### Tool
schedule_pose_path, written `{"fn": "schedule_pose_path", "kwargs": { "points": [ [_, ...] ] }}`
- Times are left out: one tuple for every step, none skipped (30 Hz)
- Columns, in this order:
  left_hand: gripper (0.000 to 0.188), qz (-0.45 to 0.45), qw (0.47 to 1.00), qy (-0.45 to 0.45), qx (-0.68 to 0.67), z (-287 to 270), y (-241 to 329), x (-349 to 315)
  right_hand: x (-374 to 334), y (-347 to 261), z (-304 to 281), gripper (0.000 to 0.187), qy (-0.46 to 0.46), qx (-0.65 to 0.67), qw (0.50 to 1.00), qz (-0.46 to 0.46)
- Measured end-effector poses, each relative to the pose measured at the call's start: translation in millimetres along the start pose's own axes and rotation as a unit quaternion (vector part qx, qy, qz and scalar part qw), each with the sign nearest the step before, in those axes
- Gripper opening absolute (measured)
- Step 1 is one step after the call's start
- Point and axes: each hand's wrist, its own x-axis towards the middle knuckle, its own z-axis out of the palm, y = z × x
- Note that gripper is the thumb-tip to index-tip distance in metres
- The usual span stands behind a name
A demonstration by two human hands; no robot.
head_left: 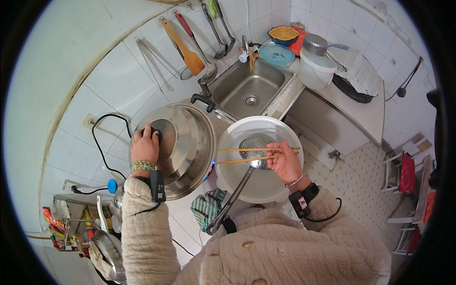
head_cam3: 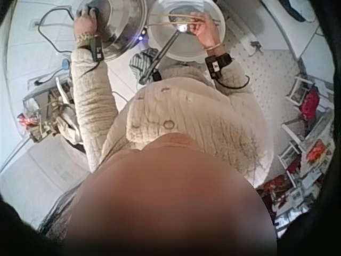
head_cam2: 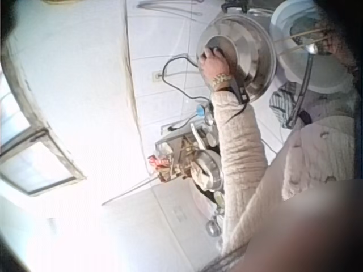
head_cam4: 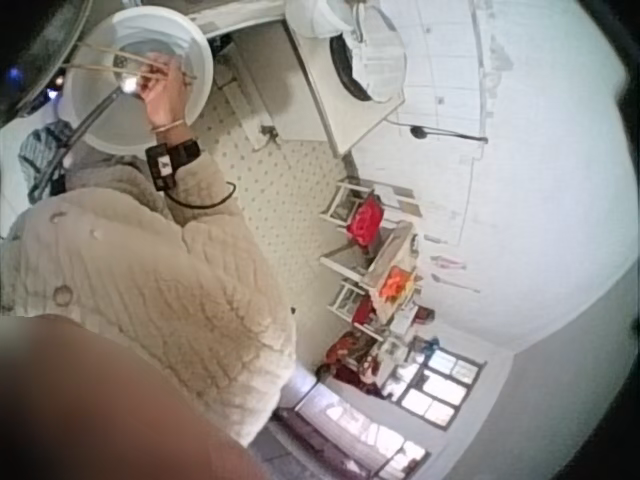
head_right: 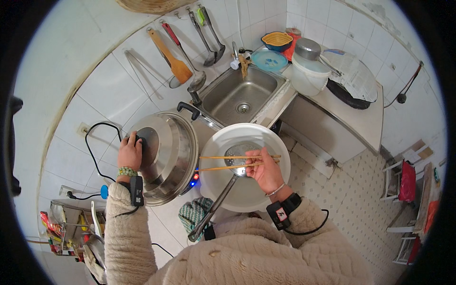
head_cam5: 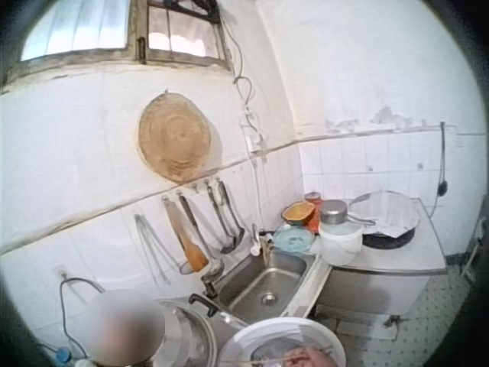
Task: The person stirs a simmering pot of noodle soup, adds chopped green vegetables, and then uses a ladle and chopsticks to transfer the soup and noodles into a large white bowl. The person cleans the cutting board with a cloth during the process.
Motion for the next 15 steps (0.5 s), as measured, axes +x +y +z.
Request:
{"fn": "schedule_pose_path", "kwargs": {
  "points": [
    [0.037,-0.002,1.0,-0.002,-0.001,0,1,0,0,0,0,0.047,0.003,-0.003,1.0,-0.001],
    [0.037,-0.001,1.0,0.0,-0.004,0,2,-1,0,0,0,0.047,0.006,-0.005,1.0,-0.004],
    [0.036,-0.003,1.0,0.0,0.003,-3,-2,2,1,2,5,0.047,0.005,-0.002,1.0,-0.004],
    [0.036,-0.003,1.0,0.002,0.004,-3,-1,2,1,2,5,0.047,0.006,-0.004,1.0,-0.005],
    [0.036,-0.004,1.0,0.003,0.005,-3,-1,2,0,2,5,0.047,0.01,-0.006,1.0,-0.007],
    [0.036,-0.005,1.0,0.0,0.005,-4,-1,2,-1,2,6,0.047,0.009,-0.003,1.0,-0.004],
    [0.036,-0.007,1.0,-0.003,0.004,-4,-1,2,-1,2,6,0.047,0.012,-0.002,1.0,-0.003],
    [0.036,-0.009,1.0,-0.005,0.004,-5,-1,2,-1,2,6,0.047,0.013,0.0,1.0,-0.004],
    [0.036,-0.01,1.0,-0.005,0.005,-5,0,2,-1,2,6,0.047,0.014,0.0,1.0,0.0],
    [0.036,-0.011,1.0,-0.005,0.005,-6,1,2,-1,2,6,0.047,0.014,0.0,1.0,0.001],
    [0.036,-0.013,1.0,-0.006,0.006,-8,2,2,0,2,6,0.047,0.016,0.0,1.0,0.001],
    [0.036,-0.013,1.0,-0.009,0.006,-10,4,3,0,2,5,0.047,0.02,0.001,1.0,-0.006],
    [0.036,-0.016,1.0,-0.016,0.006,-11,7,2,-1,2,4,0.047,0.026,0.0,1.0,-0.01],
    [0.036,-0.025,0.999,-0.02,0.01,-12,7,0,-1,4,3,0.047,0.028,0.001,1.0,-0.011],
    [0.036,-0.019,1.0,-0.012,-0.004,-11,7,-1,-1,6,1,0.046,0.026,0.006,1.0,-0.01]
  ]
}}
